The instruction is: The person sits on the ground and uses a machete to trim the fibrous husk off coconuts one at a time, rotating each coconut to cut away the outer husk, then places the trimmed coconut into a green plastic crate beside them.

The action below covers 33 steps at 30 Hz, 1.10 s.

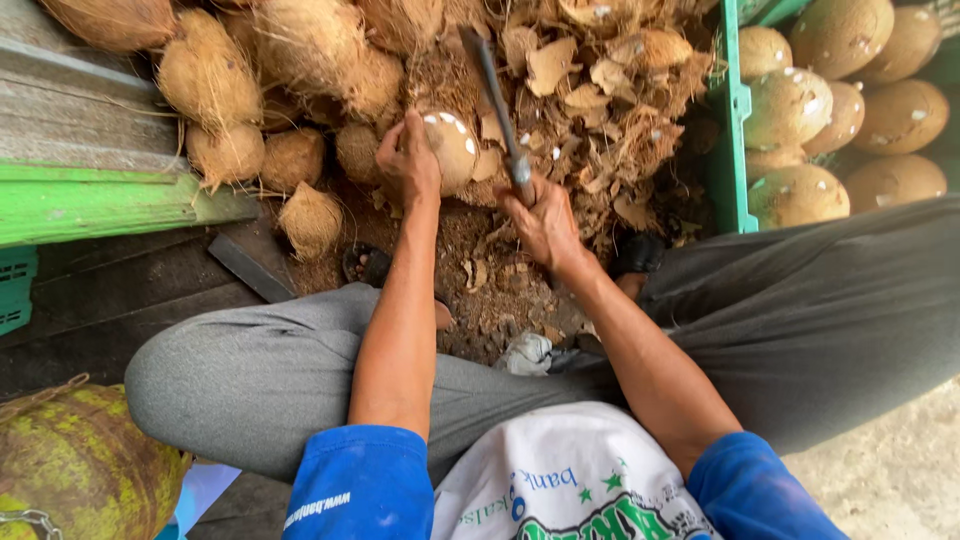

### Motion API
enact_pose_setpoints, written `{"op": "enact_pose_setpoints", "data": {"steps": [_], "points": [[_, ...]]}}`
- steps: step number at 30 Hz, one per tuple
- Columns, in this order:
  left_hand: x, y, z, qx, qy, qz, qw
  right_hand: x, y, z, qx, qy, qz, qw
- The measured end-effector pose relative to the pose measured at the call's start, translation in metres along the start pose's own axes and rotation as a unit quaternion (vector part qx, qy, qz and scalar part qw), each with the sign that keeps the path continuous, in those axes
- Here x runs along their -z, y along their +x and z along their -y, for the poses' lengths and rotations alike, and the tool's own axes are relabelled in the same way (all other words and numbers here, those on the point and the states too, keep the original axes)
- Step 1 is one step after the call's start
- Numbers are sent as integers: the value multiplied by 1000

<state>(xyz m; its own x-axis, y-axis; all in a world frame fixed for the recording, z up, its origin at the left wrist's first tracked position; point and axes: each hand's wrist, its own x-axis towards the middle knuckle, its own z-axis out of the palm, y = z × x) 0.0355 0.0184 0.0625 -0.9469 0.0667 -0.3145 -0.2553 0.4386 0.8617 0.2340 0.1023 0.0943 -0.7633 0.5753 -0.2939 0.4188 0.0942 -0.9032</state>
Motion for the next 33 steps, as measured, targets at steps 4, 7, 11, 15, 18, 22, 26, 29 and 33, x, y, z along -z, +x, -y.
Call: {"op": "enact_pose_setpoints", "data": {"steps": [4,7,11,15,18,22,26,29,33], "points": [[1,-2,-6,22,46,-42,998,-6,3,8,-88,-21,87,992],[2,-1,-8,-3,46,-38,998,-3,6,11,-41,-46,56,997],[2,5,9,-47,50,-28,997,1,2,6,22,-14,4,1000],[-12,25,33,-45,40,-61,996,-3,4,-3,-38,80,22,996],[-23,40,41,-60,-212,9,976,-1,11,-3,-73,-83,112,988],[-14,36,39,-178,-80,-26,980,4,10,3,-50,-4,45,998],[1,21,20,-21,20,9,1000,0,7,-1,-3,54,-2,999],[5,12,2,30,22,-8,999,-16,8,-14,-173,16,82,981],[1,5,-15,-48,-129,-21,990,-22,9,-32,-125,-17,98,987]]}}
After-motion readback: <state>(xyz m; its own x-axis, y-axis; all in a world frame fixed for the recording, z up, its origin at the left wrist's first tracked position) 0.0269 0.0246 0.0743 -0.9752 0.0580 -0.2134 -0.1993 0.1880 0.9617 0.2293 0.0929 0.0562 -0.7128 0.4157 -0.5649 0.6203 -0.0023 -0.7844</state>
